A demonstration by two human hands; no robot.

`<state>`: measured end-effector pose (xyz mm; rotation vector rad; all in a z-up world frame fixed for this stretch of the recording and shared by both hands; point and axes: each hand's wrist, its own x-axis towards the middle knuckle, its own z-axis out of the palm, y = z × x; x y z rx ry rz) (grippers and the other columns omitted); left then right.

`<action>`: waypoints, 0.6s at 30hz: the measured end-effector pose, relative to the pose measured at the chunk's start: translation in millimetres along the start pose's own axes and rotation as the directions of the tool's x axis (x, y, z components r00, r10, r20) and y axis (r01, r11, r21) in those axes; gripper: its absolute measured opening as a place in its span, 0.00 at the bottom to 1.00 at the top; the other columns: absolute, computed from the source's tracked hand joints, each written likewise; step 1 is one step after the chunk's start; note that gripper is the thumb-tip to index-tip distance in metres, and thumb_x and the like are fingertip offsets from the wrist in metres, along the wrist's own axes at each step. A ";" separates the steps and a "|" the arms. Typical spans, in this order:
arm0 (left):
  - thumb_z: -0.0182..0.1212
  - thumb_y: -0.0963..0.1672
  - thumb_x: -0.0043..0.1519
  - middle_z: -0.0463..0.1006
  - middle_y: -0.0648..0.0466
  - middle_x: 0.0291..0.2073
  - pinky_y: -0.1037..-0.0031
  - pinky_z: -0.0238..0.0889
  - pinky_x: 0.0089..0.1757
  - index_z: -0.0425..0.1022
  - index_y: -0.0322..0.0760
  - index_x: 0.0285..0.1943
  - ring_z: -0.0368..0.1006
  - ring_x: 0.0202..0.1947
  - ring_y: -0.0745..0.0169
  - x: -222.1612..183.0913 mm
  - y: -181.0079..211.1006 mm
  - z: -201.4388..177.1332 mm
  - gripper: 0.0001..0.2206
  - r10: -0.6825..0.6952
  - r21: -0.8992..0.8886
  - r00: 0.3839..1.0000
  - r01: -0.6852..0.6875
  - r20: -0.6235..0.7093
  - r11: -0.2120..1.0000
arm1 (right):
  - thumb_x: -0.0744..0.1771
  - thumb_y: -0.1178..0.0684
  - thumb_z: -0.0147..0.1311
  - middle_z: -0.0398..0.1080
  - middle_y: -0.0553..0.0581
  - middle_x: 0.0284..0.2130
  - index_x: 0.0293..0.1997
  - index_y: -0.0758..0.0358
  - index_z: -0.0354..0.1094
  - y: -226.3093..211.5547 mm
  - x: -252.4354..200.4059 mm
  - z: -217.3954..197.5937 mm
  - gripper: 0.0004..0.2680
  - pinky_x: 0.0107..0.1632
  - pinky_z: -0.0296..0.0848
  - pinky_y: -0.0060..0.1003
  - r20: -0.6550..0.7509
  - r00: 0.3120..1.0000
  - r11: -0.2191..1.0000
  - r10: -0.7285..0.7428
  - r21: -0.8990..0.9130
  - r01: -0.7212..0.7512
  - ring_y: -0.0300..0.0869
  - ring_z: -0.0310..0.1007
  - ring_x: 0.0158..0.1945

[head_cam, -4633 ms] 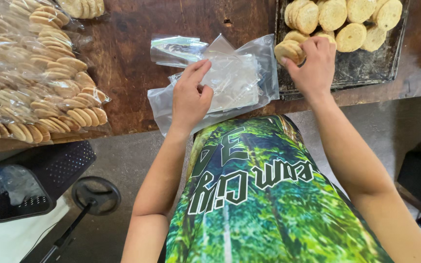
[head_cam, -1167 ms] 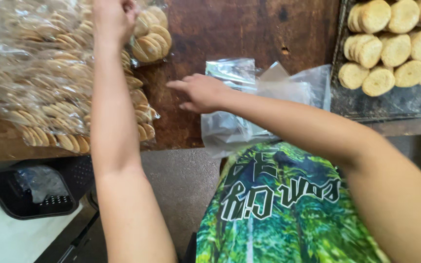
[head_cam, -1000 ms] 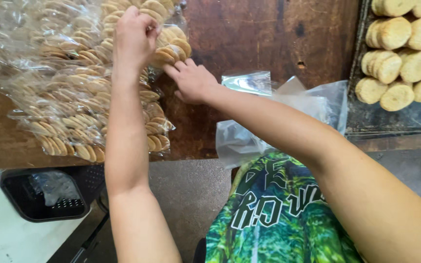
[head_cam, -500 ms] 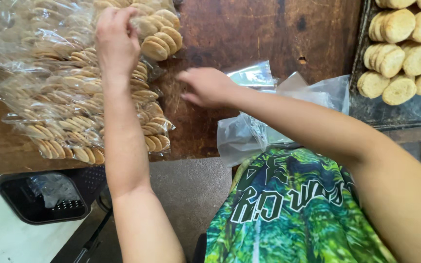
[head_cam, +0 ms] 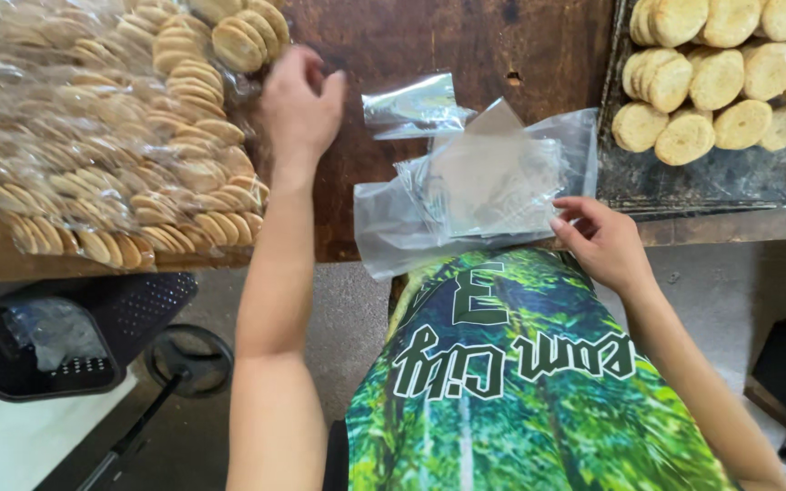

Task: The person places round cookies into clear plastic bags by hand.

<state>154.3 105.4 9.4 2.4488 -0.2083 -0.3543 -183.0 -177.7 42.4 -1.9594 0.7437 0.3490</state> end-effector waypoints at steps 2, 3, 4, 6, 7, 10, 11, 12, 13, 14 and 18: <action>0.68 0.59 0.63 0.82 0.51 0.34 0.63 0.67 0.47 0.85 0.43 0.39 0.76 0.41 0.53 0.6 -6.4 32.0 0.20 -0.213 0.137 0.967 0.194 0.141 0.971 | 0.67 0.52 0.59 0.77 0.54 0.36 0.56 0.61 0.72 8.6 0.6 2.3 0.12 0.38 0.73 0.31 0.006 0.999 0.999 -0.041 0.010 0.041 0.36 0.74 0.33; 0.68 0.59 0.63 0.82 0.51 0.34 0.63 0.67 0.47 0.85 0.43 0.39 0.76 0.41 0.53 -0.4 -12.0 43.5 0.20 -0.209 0.137 0.969 0.190 0.136 0.972 | 0.68 0.52 0.59 0.77 0.54 0.37 0.56 0.61 0.72 8.3 5.5 2.7 0.11 0.39 0.74 0.31 -0.004 0.996 0.996 -0.089 0.025 0.089 0.36 0.74 0.35; 0.68 0.60 0.62 0.82 0.51 0.33 0.63 0.67 0.45 0.86 0.42 0.35 0.74 0.39 0.55 -0.7 -16.9 54.6 0.22 -0.290 0.115 0.940 0.272 0.179 0.955 | 0.68 0.52 0.59 0.77 0.54 0.37 0.56 0.61 0.72 6.1 8.8 2.8 0.11 0.39 0.74 0.31 -0.008 0.995 0.995 -0.095 0.026 0.095 0.36 0.74 0.35; 0.68 0.60 0.62 0.81 0.52 0.32 0.64 0.66 0.44 0.87 0.41 0.32 0.73 0.36 0.56 -3.8 -23.9 76.0 0.24 -0.359 0.093 0.905 0.346 0.230 0.934 | 0.67 0.51 0.60 0.77 0.53 0.36 0.55 0.61 0.73 -1.0 13.7 4.0 0.12 0.38 0.73 0.33 0.098 0.993 0.995 -0.072 -0.067 0.079 0.37 0.75 0.33; 0.70 0.55 0.58 0.82 0.53 0.30 0.65 0.69 0.42 0.86 0.39 0.34 0.75 0.34 0.59 -10.2 -27.3 83.6 0.17 -0.226 -0.123 0.945 0.260 0.235 0.958 | 0.67 0.51 0.60 0.77 0.53 0.36 0.55 0.61 0.73 -4.6 16.1 4.4 0.12 0.38 0.73 0.33 0.094 0.993 0.995 -0.071 -0.067 0.077 0.37 0.75 0.33; 0.72 0.47 0.56 0.80 0.52 0.29 0.66 0.67 0.40 0.83 0.34 0.37 0.72 0.33 0.61 -26.8 -16.4 90.6 0.11 0.000 -0.441 0.973 0.105 0.232 0.891 | 0.67 0.50 0.60 0.78 0.53 0.38 0.57 0.60 0.73 -17.2 27.1 1.0 0.13 0.41 0.74 0.35 0.173 0.980 0.995 -0.099 -0.008 0.102 0.37 0.74 0.36; 0.72 0.45 0.59 0.76 0.50 0.30 0.67 0.62 0.40 0.81 0.32 0.38 0.66 0.34 0.61 -37.3 -7.1 87.5 0.10 0.090 -0.544 0.967 0.057 0.240 0.837 | 0.67 0.48 0.61 0.76 0.54 0.42 0.60 0.62 0.70 -21.3 30.5 -1.2 0.16 0.45 0.74 0.35 0.141 0.977 0.984 -0.162 0.094 0.150 0.38 0.74 0.42; 0.72 0.45 0.59 0.76 0.50 0.30 0.67 0.62 0.40 0.81 0.32 0.38 0.66 0.34 0.61 -48.7 3.4 81.2 0.10 0.091 -0.546 0.967 0.056 0.240 0.836 | 0.67 0.47 0.61 0.75 0.55 0.46 0.62 0.63 0.67 -25.5 33.9 -3.3 0.19 0.49 0.74 0.36 0.102 0.970 0.961 -0.221 0.193 0.199 0.39 0.73 0.48; 0.70 0.43 0.61 0.77 0.50 0.39 0.68 0.63 0.48 0.78 0.32 0.38 0.69 0.44 0.61 -61.7 14.7 73.1 0.08 0.344 -0.609 0.928 -0.192 0.142 0.769 | 0.67 0.47 0.61 0.75 0.55 0.46 0.62 0.63 0.67 -29.7 37.6 -6.8 0.19 0.49 0.74 0.36 0.101 0.970 0.961 -0.221 0.190 0.199 0.39 0.73 0.48; 0.68 0.42 0.63 0.78 0.50 0.48 0.69 0.64 0.56 0.75 0.32 0.38 0.72 0.53 0.61 -75.6 27.3 66.5 0.07 0.570 -0.645 0.821 -0.418 0.034 0.639 | 0.66 0.46 0.63 0.70 0.57 0.52 0.66 0.66 0.61 -33.3 41.6 -11.5 0.23 0.53 0.72 0.38 0.036 0.942 0.923 -0.335 0.215 0.320 0.42 0.69 0.56; 0.64 0.43 0.69 0.80 0.53 0.51 0.69 0.64 0.63 0.70 0.35 0.42 0.73 0.58 0.63 -121.8 77.4 61.3 0.07 0.563 -0.811 0.800 -0.181 0.207 0.556 | 0.66 0.41 0.64 0.63 0.56 0.64 0.72 0.63 0.54 -43.0 62.9 -23.2 0.29 0.65 0.61 0.40 0.010 0.837 0.725 -0.547 0.506 0.468 0.45 0.57 0.71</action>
